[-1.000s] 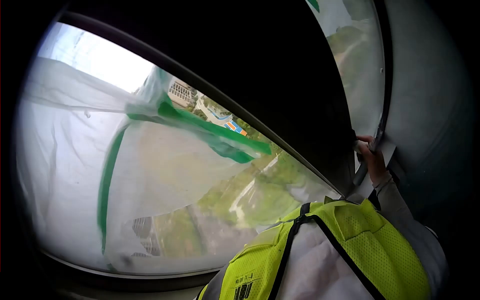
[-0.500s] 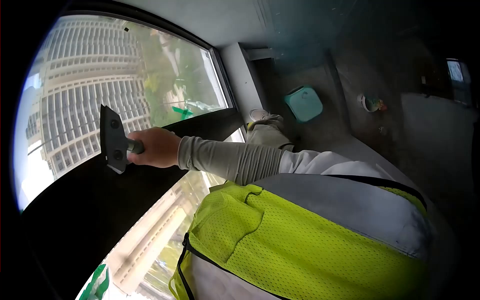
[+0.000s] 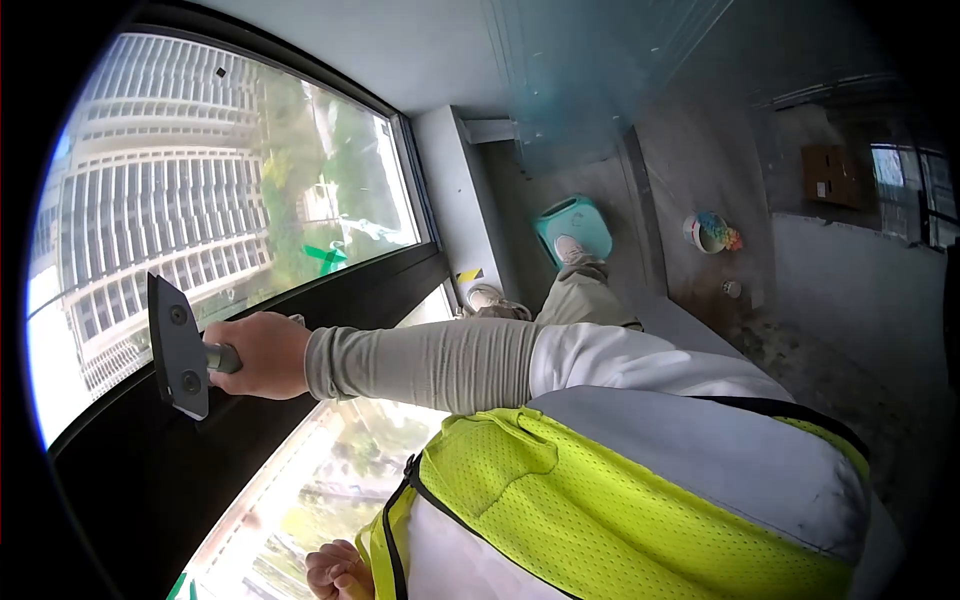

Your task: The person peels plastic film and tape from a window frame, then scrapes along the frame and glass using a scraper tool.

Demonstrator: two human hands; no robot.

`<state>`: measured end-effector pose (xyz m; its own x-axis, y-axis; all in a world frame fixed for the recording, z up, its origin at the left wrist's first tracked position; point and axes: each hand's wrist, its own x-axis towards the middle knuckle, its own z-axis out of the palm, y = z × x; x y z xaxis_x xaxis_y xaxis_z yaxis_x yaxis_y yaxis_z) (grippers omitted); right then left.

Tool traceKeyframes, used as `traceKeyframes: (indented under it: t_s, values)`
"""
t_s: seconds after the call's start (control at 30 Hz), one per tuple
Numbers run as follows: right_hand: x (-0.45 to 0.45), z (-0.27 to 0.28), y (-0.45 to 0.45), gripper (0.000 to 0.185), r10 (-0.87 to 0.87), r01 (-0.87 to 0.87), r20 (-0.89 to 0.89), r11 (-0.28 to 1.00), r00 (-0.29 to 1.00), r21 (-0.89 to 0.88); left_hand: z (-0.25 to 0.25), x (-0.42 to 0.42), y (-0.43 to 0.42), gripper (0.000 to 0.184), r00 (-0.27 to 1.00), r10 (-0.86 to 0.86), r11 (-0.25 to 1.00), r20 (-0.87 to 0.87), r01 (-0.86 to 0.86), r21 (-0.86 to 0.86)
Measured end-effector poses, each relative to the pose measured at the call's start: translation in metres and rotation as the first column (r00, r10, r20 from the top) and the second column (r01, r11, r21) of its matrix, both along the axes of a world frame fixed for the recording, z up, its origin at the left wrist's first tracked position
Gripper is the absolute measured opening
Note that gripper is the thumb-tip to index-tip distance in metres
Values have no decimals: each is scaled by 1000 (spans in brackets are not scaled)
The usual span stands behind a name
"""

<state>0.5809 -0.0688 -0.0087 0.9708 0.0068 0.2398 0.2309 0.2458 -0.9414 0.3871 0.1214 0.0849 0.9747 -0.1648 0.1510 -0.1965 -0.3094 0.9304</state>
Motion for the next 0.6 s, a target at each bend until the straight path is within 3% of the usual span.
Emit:
traceKeyframes:
  t_s: [0.1, 0.17, 0.23, 0.27, 0.3, 0.33, 0.4, 0.5, 0.6]
  values:
    - [4, -3, -8, 29, 95, -98, 34, 993, 995, 68, -68, -22, 2, 24, 981, 166, 947, -103, -188, -261]
    - [12, -9, -7, 30, 137, -144, 114, 988, 984, 57, -153, -57, 22, 18, 959, 189, 899, -213, -256, -354]
    - [11, -11, -14, 30, 203, -222, 156, 968, 967, 113, -236, -93, -6, 18, 788, 507, 822, -350, -564, -78]
    - [12, -11, -18, 30, 254, -274, 157, 954, 954, 120, -261, -103, -48, 18, 535, 784, 609, -315, -761, 225]
    - [14, -13, -18, 30, 243, -257, 141, 962, 960, 97, -309, -142, -50, 24, 448, 839, 528, -308, -808, 262]
    - [12, -10, -15, 30, 234, -244, 123, 967, 964, 70, -343, -167, -51, 24, 343, 883, 448, -322, -820, 357]
    - [12, -8, -15, 29, 233, -240, 111, 969, 966, 58, -391, -185, -67, 25, 237, 898, 403, -370, -781, 476]
    - [19, -23, 5, 29, 148, -180, 210, 973, 966, 145, -423, -174, -83, 26, 192, 894, 401, -404, -746, 532]
    - [20, -21, -6, 28, 209, -221, 213, 975, 954, 31, -437, -147, -95, 27, 160, 884, 402, -439, -739, 540]
